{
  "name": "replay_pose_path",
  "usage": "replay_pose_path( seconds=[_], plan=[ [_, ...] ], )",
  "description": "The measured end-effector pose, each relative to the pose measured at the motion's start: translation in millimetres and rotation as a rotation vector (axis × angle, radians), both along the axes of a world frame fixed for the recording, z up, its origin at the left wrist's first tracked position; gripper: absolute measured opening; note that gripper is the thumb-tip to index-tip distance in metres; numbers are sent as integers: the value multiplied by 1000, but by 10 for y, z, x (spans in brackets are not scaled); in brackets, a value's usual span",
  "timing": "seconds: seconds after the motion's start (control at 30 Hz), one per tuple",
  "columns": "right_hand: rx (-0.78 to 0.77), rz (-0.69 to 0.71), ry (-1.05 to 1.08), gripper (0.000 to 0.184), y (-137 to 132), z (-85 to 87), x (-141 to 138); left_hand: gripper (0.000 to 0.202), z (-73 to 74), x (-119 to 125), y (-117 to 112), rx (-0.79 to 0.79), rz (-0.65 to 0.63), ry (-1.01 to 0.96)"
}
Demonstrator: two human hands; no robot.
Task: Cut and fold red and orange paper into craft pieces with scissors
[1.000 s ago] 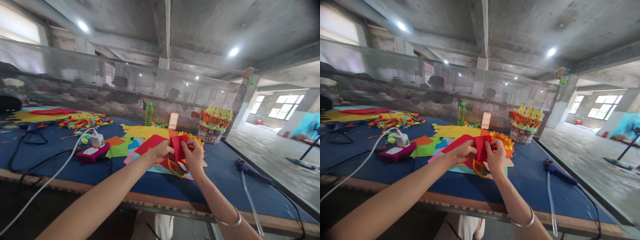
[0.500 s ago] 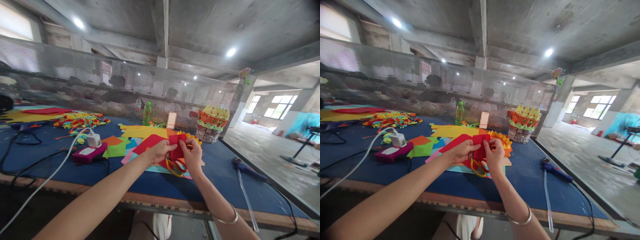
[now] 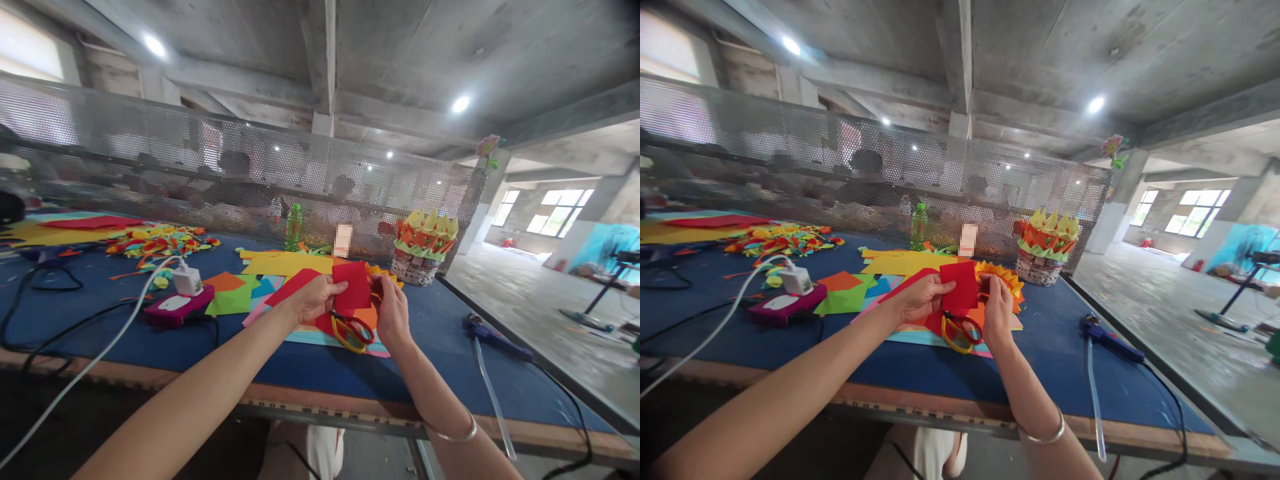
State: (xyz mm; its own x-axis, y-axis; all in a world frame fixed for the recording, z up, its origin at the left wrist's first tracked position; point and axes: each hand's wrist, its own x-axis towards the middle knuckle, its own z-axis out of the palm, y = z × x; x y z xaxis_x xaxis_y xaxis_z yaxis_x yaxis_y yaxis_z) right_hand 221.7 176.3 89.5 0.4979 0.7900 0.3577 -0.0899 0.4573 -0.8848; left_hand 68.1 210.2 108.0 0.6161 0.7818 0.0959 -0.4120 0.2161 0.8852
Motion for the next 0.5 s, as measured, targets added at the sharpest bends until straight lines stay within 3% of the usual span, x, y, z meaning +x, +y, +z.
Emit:
replay_pose_path(
  seconds=[0.2,0.5],
  plan=[
    [-96,68,50,33,-14,10,4,14,23,-44,43,14,30,-18],
    [-172,253,-147,42,-74,8,-65,14,-11,-64,170,42,124,-90]
  ],
)
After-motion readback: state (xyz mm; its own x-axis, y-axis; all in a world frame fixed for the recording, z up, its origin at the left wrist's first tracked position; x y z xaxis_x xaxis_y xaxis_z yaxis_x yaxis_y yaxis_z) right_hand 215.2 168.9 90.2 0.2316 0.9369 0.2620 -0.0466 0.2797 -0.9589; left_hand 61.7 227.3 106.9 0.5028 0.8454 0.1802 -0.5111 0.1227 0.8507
